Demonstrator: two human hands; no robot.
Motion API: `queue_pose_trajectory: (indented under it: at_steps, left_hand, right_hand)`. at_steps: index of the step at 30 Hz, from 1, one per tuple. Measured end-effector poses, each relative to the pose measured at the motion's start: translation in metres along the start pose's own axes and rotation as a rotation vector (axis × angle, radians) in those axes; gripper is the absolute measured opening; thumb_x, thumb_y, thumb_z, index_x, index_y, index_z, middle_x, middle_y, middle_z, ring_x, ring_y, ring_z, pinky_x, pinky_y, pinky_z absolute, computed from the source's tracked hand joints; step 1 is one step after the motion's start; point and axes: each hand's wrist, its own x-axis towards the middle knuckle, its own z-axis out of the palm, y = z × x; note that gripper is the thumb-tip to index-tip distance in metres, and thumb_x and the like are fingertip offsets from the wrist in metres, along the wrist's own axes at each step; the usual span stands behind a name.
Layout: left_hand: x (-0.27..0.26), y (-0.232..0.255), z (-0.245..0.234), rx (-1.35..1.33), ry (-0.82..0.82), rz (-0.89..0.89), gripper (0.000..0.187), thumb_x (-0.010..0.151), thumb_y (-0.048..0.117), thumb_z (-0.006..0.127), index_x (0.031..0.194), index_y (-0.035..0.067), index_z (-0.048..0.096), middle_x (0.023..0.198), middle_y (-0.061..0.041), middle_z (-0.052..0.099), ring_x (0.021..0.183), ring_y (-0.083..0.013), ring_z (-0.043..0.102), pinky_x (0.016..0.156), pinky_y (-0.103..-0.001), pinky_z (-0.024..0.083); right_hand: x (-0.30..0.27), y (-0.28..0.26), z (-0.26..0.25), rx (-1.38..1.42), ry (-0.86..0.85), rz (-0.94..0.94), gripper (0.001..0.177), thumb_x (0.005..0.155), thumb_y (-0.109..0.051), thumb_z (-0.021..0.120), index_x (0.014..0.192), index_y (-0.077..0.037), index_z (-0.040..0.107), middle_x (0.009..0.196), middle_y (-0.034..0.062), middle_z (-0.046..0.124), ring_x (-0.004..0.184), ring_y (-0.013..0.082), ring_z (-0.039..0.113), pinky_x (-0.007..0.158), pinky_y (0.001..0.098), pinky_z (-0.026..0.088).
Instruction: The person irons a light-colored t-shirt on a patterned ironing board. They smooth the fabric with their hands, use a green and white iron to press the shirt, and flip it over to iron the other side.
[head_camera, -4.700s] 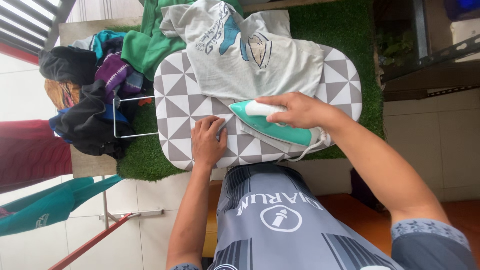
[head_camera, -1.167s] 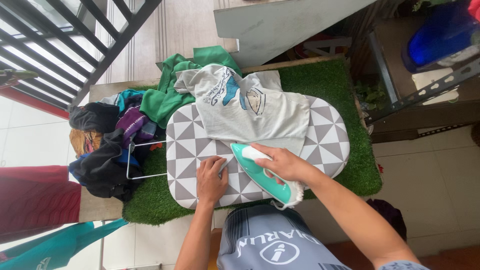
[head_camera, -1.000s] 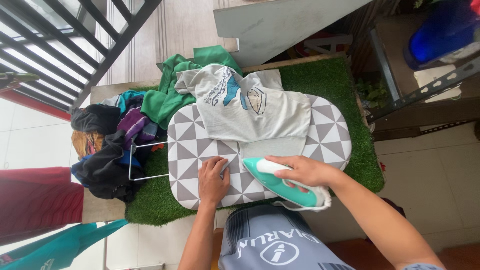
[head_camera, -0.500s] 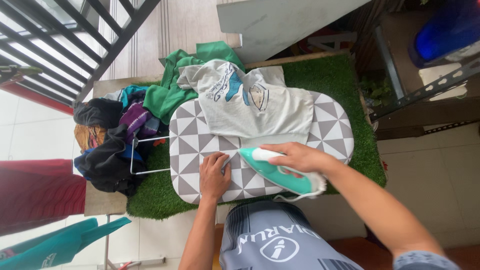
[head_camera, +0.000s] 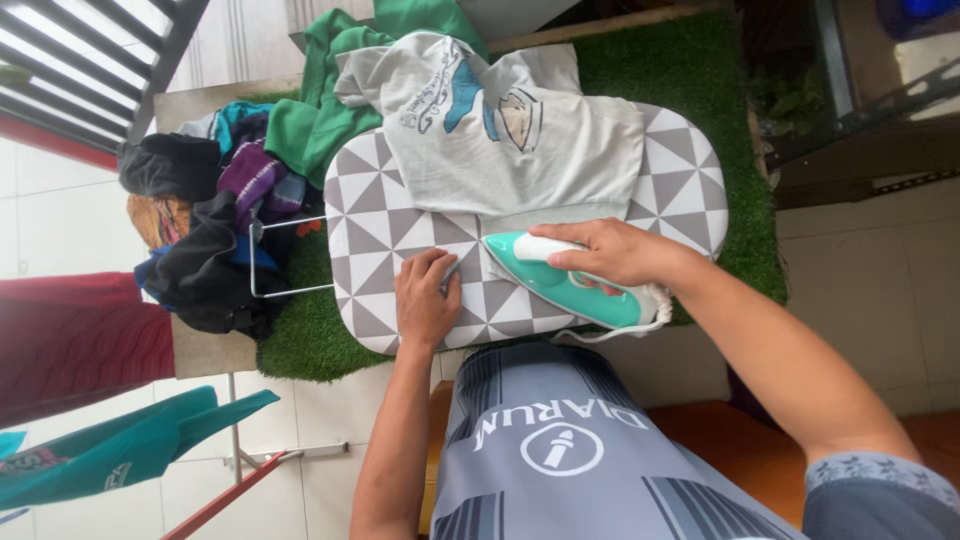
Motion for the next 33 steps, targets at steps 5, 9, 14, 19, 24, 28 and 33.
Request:
queue_pose_trajectory:
  at_steps: [5,9,14,19,24,28,33]
  left_hand:
    - [0.000,0.002,0.002,-0.019,0.000,-0.005,0.027,0.085,0.011,0.071,0.112,0.010,0.074,0.122,-0.004,0.068,0.119,-0.0263,0.058,0.099,-0.042,0.043]
    - [0.000,-0.002,0.001,-0.006,-0.009,0.017,0.027,0.086,0.011,0.071,0.112,0.010,0.074,0.121,-0.004,0.067,0.119,-0.0271,0.058,0.100,-0.042,0.043]
    - [-0.002,-0.002,0.003,-0.005,-0.019,0.032,0.026,0.086,0.011,0.071,0.111,0.010,0.074,0.121,-0.005,0.067,0.119,-0.0277,0.058,0.101,-0.043,0.043]
    - [0.005,0.004,-0.002,-0.034,-0.035,-0.013,0.025,0.085,0.011,0.071,0.110,0.010,0.075,0.120,-0.005,0.068,0.119,-0.0283,0.058,0.101,-0.043,0.043]
    - [0.030,0.048,-0.042,-0.556,-0.202,-0.337,0.033,0.094,0.015,0.064,0.126,0.010,0.067,0.131,-0.009,0.064,0.126,-0.0278,0.060,0.101,-0.040,0.053]
    - [0.026,0.110,-0.089,-0.458,-0.392,0.190,0.054,0.090,0.010,0.073,0.141,0.005,0.054,0.142,-0.020,0.058,0.130,-0.0375,0.056,0.100,-0.044,0.051]
    - [0.040,0.155,-0.096,0.075,-0.435,0.317,0.087,0.075,0.009,0.072,0.153,0.002,0.035,0.116,-0.017,0.063,0.104,-0.0381,0.063,0.083,-0.051,0.049]
  right_hand:
    - [-0.034,0.031,-0.026,-0.031,0.049,0.180,0.059,0.095,-0.040,0.063,0.151,-0.042,0.045,0.075,0.0072,0.064,0.051,0.0147,0.053,0.048,0.0331,0.050]
    - [-0.065,0.065,-0.034,0.052,0.189,0.250,0.059,0.096,-0.039,0.063,0.152,-0.041,0.047,0.072,0.0107,0.061,0.050,0.0167,0.051,0.048,0.0347,0.047]
    - [-0.083,0.099,-0.010,0.306,0.376,0.134,0.066,0.095,-0.032,0.060,0.158,-0.030,0.041,0.082,0.0101,0.065,0.063,0.0140,0.058,0.050,0.0335,0.051]
    - [-0.095,0.093,0.016,0.862,0.432,-0.293,0.082,0.099,-0.027,0.058,0.169,-0.017,0.016,0.102,0.0160,0.063,0.076,0.0193,0.063,0.066,0.0330,0.058]
    - [-0.079,0.047,0.065,0.962,0.405,-0.700,0.102,0.097,-0.028,0.065,0.168,-0.019,-0.007,0.139,0.0207,0.043,0.119,0.0287,0.059,0.106,0.0456,0.057]
    - [-0.047,0.010,0.105,1.091,0.310,-0.796,0.109,0.096,-0.024,0.069,0.167,-0.018,-0.013,0.152,0.0191,0.030,0.141,0.0307,0.042,0.116,0.0498,0.039]
    - [-0.021,-0.001,0.131,1.044,0.267,-0.826,0.102,0.098,-0.015,0.062,0.167,-0.013,-0.014,0.171,0.0152,0.012,0.154,0.0290,0.030,0.126,0.0430,0.025]
